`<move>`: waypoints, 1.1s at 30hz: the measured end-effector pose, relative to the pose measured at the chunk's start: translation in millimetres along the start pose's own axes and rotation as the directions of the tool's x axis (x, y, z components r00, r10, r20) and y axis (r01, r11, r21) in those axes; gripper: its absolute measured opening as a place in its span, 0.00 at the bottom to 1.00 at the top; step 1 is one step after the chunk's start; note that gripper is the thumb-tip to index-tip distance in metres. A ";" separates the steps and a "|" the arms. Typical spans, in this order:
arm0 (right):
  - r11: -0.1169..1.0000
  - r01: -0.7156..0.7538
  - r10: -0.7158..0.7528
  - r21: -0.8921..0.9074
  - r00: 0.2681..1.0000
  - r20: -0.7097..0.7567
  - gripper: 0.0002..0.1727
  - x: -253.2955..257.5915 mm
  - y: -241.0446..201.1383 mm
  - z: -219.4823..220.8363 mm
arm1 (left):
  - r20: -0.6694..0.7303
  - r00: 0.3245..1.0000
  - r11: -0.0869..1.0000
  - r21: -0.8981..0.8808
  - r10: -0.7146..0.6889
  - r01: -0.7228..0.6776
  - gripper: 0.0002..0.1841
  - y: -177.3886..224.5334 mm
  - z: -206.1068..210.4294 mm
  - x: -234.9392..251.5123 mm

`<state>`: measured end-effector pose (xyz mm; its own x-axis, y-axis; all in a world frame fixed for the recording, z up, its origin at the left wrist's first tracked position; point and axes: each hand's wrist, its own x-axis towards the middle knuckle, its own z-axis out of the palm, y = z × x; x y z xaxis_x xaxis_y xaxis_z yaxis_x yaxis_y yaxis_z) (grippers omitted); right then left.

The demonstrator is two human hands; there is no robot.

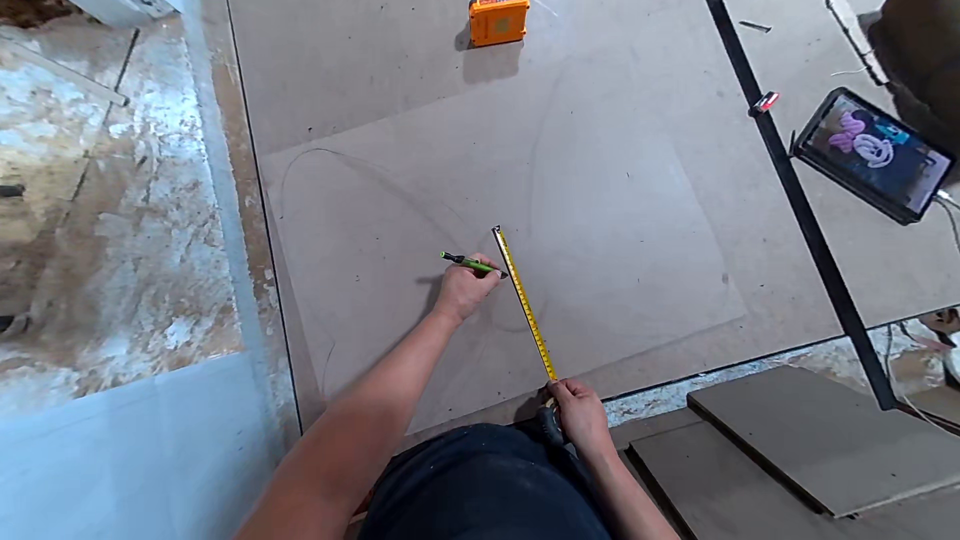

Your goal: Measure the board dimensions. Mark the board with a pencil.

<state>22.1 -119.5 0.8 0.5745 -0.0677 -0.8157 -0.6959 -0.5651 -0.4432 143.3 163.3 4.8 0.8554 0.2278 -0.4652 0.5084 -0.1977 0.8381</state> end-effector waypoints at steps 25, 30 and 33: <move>1.000 0.008 -0.008 0.004 1.000 0.001 0.19 -1.4 0.4 1.4 | 0.054 0.998 0.997 0.071 0.012 -0.016 0.04 2.2 -1.2 1.4; 1.000 0.007 -0.007 -0.006 1.000 0.001 0.19 -1.5 -0.9 0.7 | 0.056 0.998 0.995 0.087 0.035 -0.040 0.03 0.9 -0.9 2.6; 1.000 0.012 -0.012 -0.009 1.000 -0.004 0.18 -1.5 0.1 1.0 | 0.062 0.998 0.995 0.098 0.029 -0.035 0.03 1.6 -1.2 2.2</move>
<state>20.7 -118.6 1.6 0.5845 -0.0639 -0.8088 -0.6849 -0.5734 -0.4496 145.9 164.6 5.5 0.8743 0.1628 -0.4573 0.4854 -0.2985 0.8217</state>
